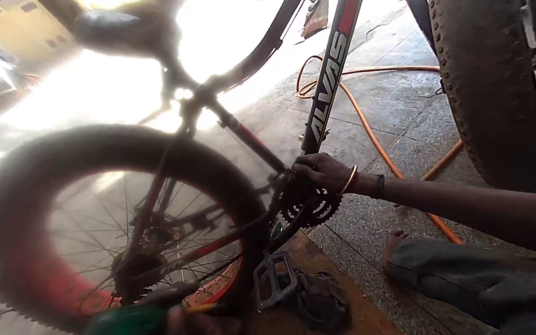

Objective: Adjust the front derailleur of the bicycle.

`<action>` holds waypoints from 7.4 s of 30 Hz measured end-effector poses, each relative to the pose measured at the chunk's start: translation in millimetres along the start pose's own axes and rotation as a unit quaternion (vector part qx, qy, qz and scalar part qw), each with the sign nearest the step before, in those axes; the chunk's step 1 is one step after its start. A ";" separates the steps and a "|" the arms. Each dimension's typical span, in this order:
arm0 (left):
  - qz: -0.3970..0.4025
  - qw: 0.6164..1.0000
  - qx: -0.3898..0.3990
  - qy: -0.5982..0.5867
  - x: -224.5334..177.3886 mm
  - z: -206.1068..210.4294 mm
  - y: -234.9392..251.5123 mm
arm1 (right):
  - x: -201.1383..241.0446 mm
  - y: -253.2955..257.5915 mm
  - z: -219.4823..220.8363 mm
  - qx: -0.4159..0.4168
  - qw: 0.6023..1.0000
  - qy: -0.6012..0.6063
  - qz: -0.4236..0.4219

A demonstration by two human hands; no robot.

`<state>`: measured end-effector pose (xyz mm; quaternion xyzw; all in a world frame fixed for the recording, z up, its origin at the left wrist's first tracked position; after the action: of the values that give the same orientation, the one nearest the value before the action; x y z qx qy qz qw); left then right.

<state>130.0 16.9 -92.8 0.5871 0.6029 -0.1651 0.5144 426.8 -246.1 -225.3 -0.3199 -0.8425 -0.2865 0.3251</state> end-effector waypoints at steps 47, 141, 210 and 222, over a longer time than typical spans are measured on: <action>-0.017 0.994 -0.108 -0.003 12.5 149.2 109.8 | 4.4 -0.9 -5.4 -0.014 0.997 0.047 0.052; 0.116 0.966 0.005 0.232 83.1 218.1 76.7 | 13.5 8.2 -9.3 -0.031 0.990 0.110 0.080; 0.101 0.965 0.102 0.221 72.0 197.2 84.7 | -10.1 10.0 -5.8 -0.072 0.970 0.189 0.136; 0.094 0.937 -0.064 -0.332 -18.2 124.4 148.8 | -12.8 9.2 -3.4 -0.075 0.966 0.201 0.141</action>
<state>309.6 -54.7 -69.5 0.5185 0.3495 -0.2622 0.7350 442.3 -247.2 -230.0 -0.3950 -0.6822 -0.3580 0.5003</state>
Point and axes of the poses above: each hand's wrist, its own y-axis towards the middle knuckle, its own z-axis out of the palm, x = y × z, the point moved 7 cm from there along y, towards the middle knuckle, and after that the axes turned 5 degrees about y, right-handed, at the moved point
